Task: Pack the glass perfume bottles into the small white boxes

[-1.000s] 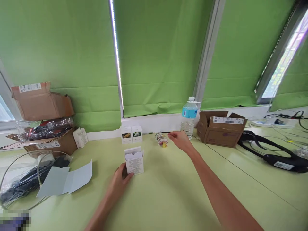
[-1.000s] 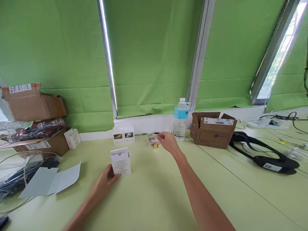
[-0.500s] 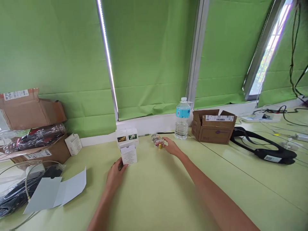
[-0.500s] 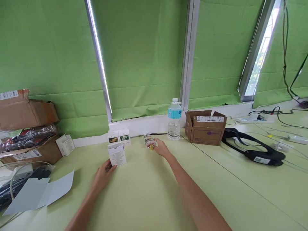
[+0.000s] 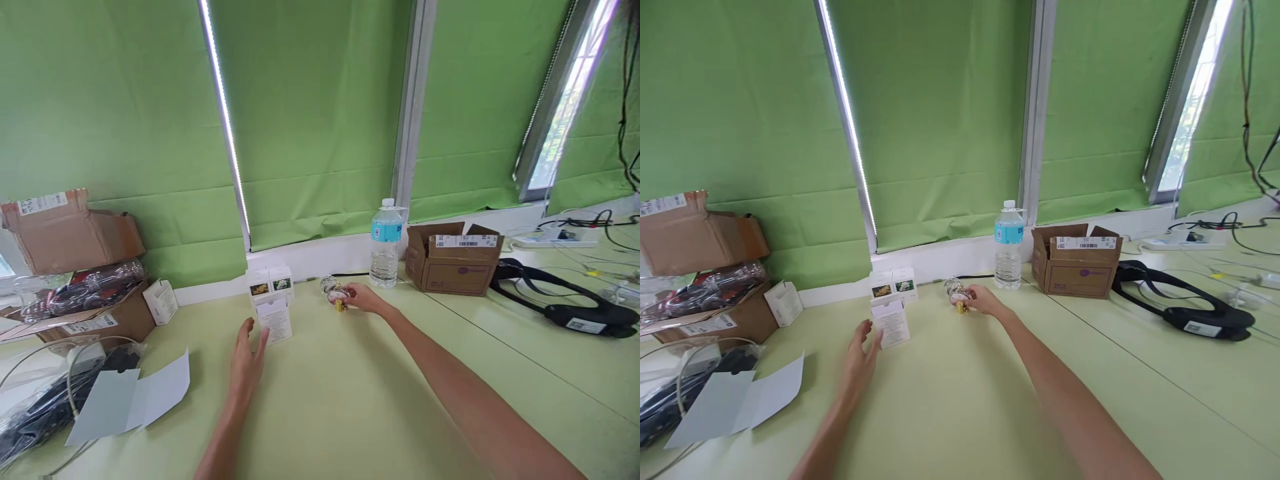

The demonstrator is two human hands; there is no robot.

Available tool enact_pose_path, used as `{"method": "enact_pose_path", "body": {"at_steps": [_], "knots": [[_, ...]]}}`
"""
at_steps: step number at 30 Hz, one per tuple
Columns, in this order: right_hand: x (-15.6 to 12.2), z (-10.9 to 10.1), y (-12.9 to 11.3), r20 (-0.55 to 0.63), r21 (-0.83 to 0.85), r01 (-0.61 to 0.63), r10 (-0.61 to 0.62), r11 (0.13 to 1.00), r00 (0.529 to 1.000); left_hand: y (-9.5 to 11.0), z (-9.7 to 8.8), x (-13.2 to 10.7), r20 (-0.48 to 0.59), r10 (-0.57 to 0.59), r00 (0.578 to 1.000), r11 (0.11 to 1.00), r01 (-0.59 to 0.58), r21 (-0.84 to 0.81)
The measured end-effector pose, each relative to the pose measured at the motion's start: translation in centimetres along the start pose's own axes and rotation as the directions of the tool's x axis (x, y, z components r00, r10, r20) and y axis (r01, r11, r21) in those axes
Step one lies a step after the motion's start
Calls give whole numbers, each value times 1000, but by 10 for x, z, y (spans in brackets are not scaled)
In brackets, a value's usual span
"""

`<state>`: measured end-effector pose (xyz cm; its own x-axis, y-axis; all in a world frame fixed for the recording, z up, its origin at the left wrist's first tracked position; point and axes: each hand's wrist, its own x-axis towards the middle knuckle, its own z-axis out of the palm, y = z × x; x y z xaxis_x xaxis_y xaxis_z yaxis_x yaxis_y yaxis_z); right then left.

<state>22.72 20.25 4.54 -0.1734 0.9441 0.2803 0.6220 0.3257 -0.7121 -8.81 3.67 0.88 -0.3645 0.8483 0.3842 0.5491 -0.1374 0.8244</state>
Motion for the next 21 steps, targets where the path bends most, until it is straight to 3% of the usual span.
{"method": "enact_pose_path", "body": {"at_steps": [3, 6, 8, 12, 16, 21], "knots": [[-17, -5, 0, 95, 21, 22, -24, 1000, 995, 13, -8, -5, -189, 57, 980, 997, -47, 55], [-40, -7, -5, 160, 38, 49, -54, 998, 986, 24, -11, -12, -233, 178, 956, 980, -149, 135], [-56, -6, -11, 204, 51, 74, -83, 996, 976, 30, -8, -19, -164, 245, 956, 964, -223, 143], [-85, 2, -31, 294, 89, 142, -162, 986, 942, 40, 11, -34, 94, 293, 952, 944, -303, 130], [-108, 15, -55, 353, 138, 230, -264, 963, 897, 46, 28, -47, 275, 232, 933, 967, -252, 39], [-124, 22, -69, 338, 119, 349, -368, 930, 866, 46, 33, -51, 351, 152, 924, 988, -146, -45]]}}
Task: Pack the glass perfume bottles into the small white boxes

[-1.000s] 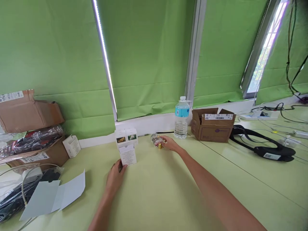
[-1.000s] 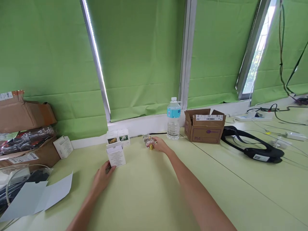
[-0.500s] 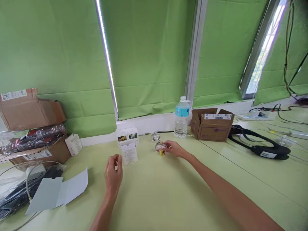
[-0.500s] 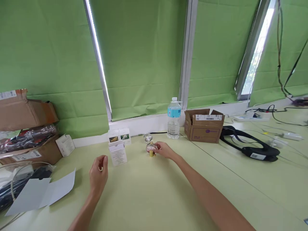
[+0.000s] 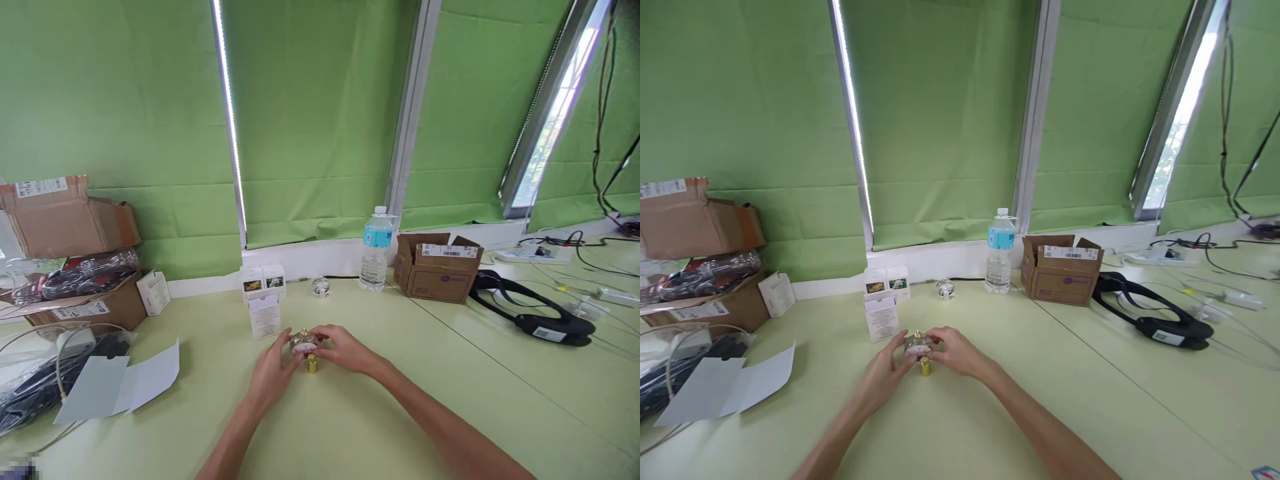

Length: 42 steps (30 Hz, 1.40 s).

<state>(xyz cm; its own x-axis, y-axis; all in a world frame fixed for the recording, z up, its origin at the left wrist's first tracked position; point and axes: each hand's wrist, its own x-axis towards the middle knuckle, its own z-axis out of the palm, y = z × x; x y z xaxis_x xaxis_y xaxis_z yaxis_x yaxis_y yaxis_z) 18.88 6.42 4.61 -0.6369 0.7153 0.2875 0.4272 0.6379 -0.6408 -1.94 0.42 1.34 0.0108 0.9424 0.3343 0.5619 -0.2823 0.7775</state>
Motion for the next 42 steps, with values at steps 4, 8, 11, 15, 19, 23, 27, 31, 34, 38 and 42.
{"method": "enact_pose_path", "body": {"at_steps": [4, 8, 11, 15, 19, 23, 27, 31, 34, 38, 42], "knots": [[-8, -18, 12, -72, -100, -79, 72, 992, 995, 1, 0, 2, 12, 2, 1000, 999, -1, -37], [-15, -33, 32, -120, -299, -212, 184, 930, 976, 4, 0, 3, 51, -57, 997, 998, 56, 30], [-16, -29, 39, -66, -386, -161, 147, 908, 987, 5, -1, 4, 87, -86, 993, 992, 77, 99], [-13, -16, 40, -64, -393, -121, 104, 911, 993, 6, -3, 4, 98, -98, 990, 989, 86, 119], [-7, -12, 30, -102, -353, -119, 88, 928, 991, 10, -4, 4, 92, -111, 990, 988, 100, 116], [3, -14, 3, -212, -151, -79, 46, 985, 976, 15, -6, 3, 100, -107, 989, 989, 96, 113], [17, -13, -26, -254, -32, -2, -6, 999, 967, 19, -6, 2, 85, -115, 990, 988, 105, 112], [29, -8, -38, -234, -177, 29, -70, 984, 970, 17, -5, 2, 74, -110, 991, 989, 102, 108], [30, -2, -38, -209, -284, 40, -102, 958, 973, 15, -5, 2, 83, -84, 993, 992, 76, 96], [26, 2, -37, -189, -340, 64, -135, 938, 973, 15, -6, 2, 72, -87, 994, 991, 79, 104], [24, 7, -38, -166, -480, 104, -206, 871, 964, 15, -6, 2, 63, -82, 995, 991, 74, 116]]}}
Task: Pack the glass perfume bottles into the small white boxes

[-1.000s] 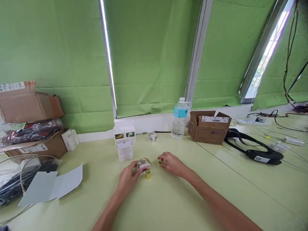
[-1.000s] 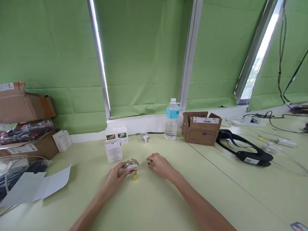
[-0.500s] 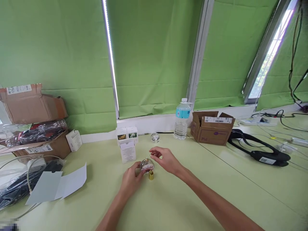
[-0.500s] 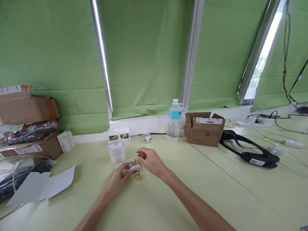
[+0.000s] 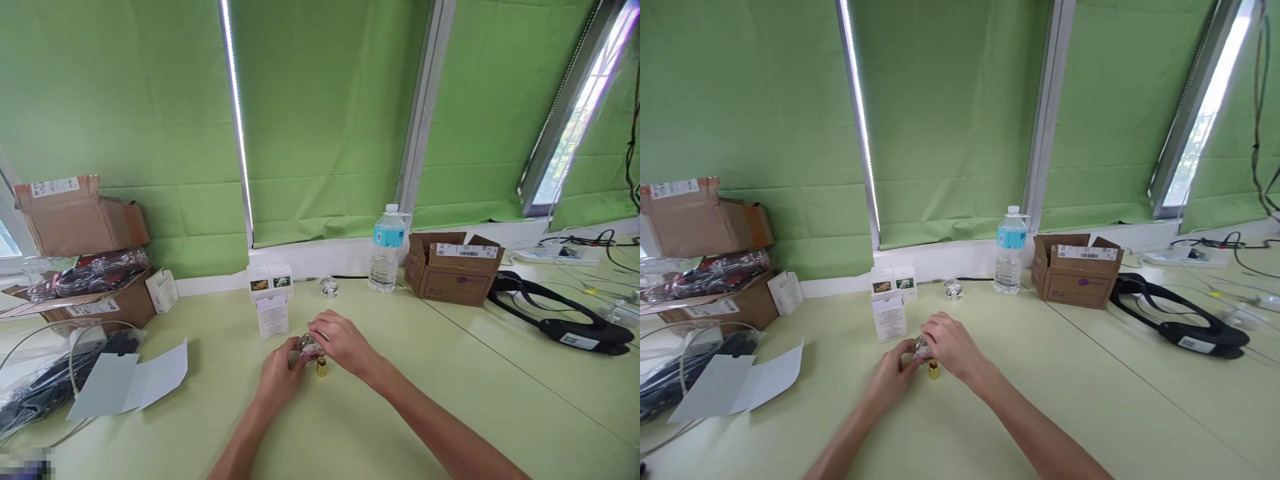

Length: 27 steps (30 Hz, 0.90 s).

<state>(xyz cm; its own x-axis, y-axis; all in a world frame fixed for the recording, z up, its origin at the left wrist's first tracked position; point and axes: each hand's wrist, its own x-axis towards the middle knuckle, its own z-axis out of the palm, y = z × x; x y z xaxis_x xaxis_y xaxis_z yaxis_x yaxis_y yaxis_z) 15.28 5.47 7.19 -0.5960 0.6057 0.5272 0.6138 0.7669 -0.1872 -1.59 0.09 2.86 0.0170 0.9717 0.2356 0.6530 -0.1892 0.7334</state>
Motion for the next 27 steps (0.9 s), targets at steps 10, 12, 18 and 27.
{"method": "enact_pose_path", "body": {"at_steps": [10, 12, 18, 27], "knots": [[-3, 10, -18, -3, -285, 3, -4, 959, 1000, -10, 4, 2, 28, 30, 999, 999, -31, 31], [-3, 10, -20, 3, -289, -7, 8, 957, 1000, -9, 3, 2, 37, 26, 999, 999, -28, 30], [-3, 9, -23, -31, -207, -77, 72, 975, 997, -9, 4, 1, 27, 37, 999, 999, -37, -1], [-4, 3, -19, 8, -222, -41, 44, 974, 999, -11, 6, 1, 18, 34, 999, 999, -34, 7]]}}
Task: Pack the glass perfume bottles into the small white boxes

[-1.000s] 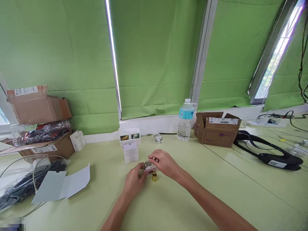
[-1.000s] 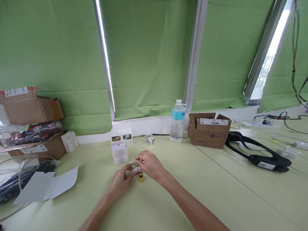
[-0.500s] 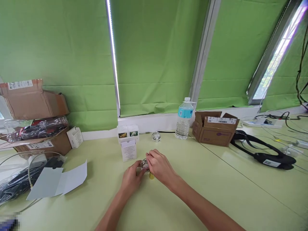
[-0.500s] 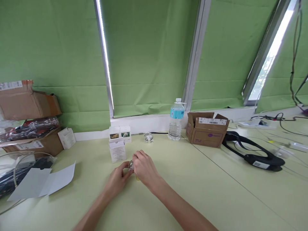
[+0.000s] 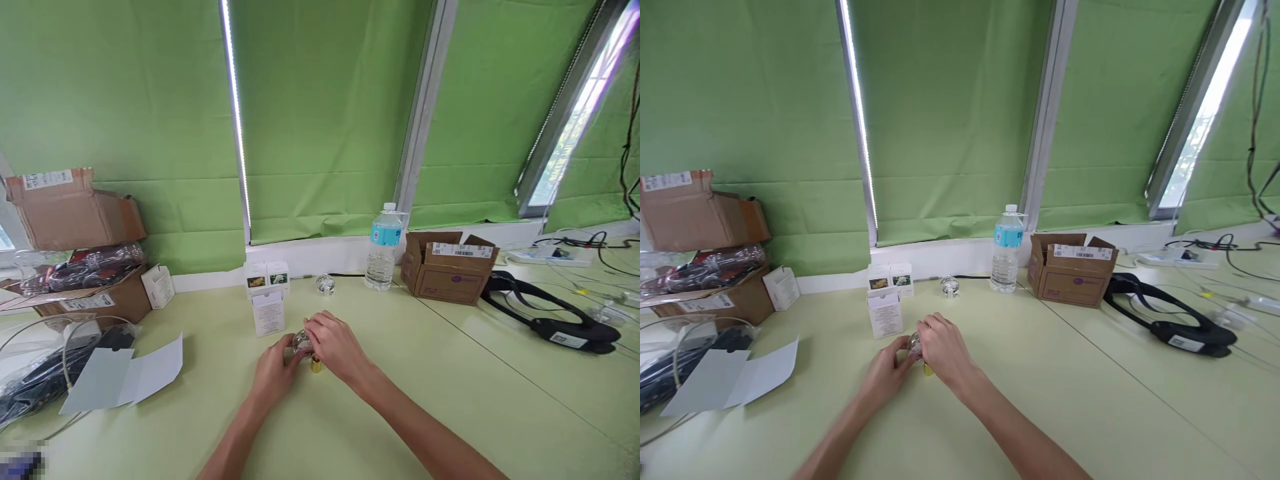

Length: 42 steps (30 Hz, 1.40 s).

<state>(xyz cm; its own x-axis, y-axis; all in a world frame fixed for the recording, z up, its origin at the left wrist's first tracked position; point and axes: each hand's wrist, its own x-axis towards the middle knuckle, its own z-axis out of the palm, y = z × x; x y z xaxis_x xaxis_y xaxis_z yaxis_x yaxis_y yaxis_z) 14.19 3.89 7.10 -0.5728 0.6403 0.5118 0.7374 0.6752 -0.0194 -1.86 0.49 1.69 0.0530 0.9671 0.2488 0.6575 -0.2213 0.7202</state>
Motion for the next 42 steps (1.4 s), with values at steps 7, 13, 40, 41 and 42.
{"method": "enact_pose_path", "body": {"at_steps": [7, 13, 40, 41, 42], "knots": [[1, -4, -1, 7, 54, -63, 63, 997, 998, 0, 0, 0, 4, 2, 1000, 1000, -2, 3], [1, -4, -1, -3, 114, -134, 136, 984, 991, 1, -1, 0, 4, -7, 1000, 1000, 7, -8], [-18, -24, -5, -57, 442, -103, 143, 891, 988, 1, -4, 0, 27, -14, 1000, 1000, 13, 3], [-15, -25, -3, -120, 461, -95, 168, 882, 978, 1, -3, 0, 22, -16, 1000, 1000, 16, 4], [-11, -25, -1, -168, 475, -87, 188, 876, 968, 1, -3, 0, 17, -20, 1000, 1000, 20, 5]]}}
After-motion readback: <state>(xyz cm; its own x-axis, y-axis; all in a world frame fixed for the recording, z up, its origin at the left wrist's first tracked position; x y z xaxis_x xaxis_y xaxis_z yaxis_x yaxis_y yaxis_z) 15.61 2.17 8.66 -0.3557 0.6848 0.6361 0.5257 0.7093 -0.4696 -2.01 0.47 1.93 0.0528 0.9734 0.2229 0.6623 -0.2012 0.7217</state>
